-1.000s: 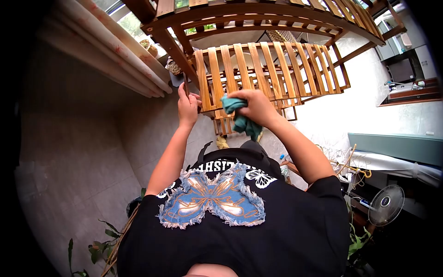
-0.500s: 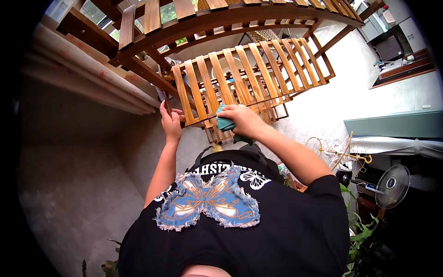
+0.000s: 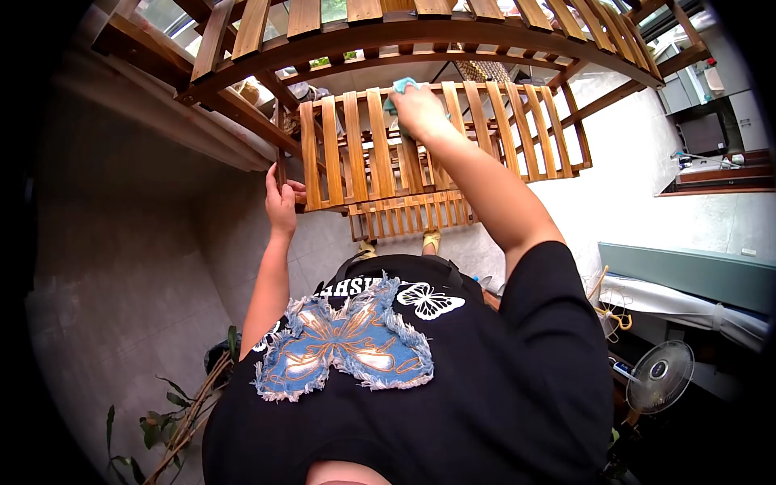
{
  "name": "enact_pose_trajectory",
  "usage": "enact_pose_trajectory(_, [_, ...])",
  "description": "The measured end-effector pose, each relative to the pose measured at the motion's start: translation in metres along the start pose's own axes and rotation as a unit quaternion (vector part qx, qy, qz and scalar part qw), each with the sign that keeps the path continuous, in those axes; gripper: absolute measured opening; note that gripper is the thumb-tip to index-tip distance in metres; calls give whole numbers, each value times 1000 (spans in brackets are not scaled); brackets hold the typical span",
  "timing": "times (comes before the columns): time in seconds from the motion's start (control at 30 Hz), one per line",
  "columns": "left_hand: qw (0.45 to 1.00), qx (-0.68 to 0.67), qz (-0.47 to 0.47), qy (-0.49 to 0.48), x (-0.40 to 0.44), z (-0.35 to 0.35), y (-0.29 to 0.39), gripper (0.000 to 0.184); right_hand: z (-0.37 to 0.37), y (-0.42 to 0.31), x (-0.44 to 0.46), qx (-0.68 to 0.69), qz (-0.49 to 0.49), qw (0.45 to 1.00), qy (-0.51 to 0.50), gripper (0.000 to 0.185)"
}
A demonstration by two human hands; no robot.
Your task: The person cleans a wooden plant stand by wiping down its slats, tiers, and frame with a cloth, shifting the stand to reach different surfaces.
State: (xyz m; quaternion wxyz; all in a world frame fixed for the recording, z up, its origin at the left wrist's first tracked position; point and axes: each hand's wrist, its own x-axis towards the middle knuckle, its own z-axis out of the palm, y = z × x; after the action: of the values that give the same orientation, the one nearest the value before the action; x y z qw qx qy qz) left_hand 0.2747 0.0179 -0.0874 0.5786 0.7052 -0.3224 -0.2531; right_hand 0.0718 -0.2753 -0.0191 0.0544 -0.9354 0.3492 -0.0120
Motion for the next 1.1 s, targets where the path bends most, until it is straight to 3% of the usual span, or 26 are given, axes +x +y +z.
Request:
enact_pose_trajectory(0.07, [1000,-5,-2,14,-2,0,-4,52,4,-10,-50,-4,-54,999,-10,45])
enact_pose_trajectory(0.13, [1000,-11,-1,24,-1,2,-10,51,10,-17,-115,-28,-116,990,74,37])
enact_pose_trajectory(0.17, [999,-34,-4,29,0,4,-17,50,15,-17,-141,-19,-139,988,59,40])
enact_pose_trajectory(0.23, [998,-60,-7,36,0,-6,-17,50,-23,-22,-173,36,-179,981,-60,41])
enact_pose_trajectory(0.3, [998,-51,-18,28,1,-5,-14,50,-80,-3,-151,145,-103,941,-289,51])
enact_pose_trajectory(0.37, [998,-50,-16,27,2,-5,-16,50,-94,21,-123,181,-35,966,-183,48])
enact_pose_trajectory(0.47, [996,-77,-22,25,5,-11,-21,51,-63,54,-62,125,-55,985,109,48])
enact_pose_trajectory(0.57, [994,-98,-39,27,5,-9,-22,50,-34,65,-20,87,36,993,72,46])
enact_pose_trajectory(0.63, [996,-81,-32,20,4,-12,-21,50,-31,57,-18,36,20,998,-55,41])
enact_pose_trajectory(0.67, [996,-77,-37,17,4,-16,-20,50,-4,53,-29,38,-5,999,10,35])
enact_pose_trajectory(0.77, [996,-78,-37,20,5,-14,-20,49,-16,29,-96,6,-45,997,-58,34])
enact_pose_trajectory(0.8, [996,-82,-33,24,5,-13,-20,49,-15,29,-126,23,-96,995,0,13])
enact_pose_trajectory(0.83, [996,-83,-34,24,5,-12,-19,49,-25,32,-146,51,-120,990,-52,14])
enact_pose_trajectory(0.87, [996,-79,-31,21,5,-12,-16,49,-51,35,-153,92,-87,973,-191,23])
enact_pose_trajectory(0.9, [997,-73,-29,19,4,-11,-16,49,-83,39,-156,101,-59,963,-244,33])
enact_pose_trajectory(0.97, [998,-63,-17,18,5,-13,-20,49,-103,66,-142,132,1,966,-223,36])
enact_pose_trajectory(1.1, [997,-65,-38,3,3,-15,-15,49,-92,112,-68,207,99,973,2,44])
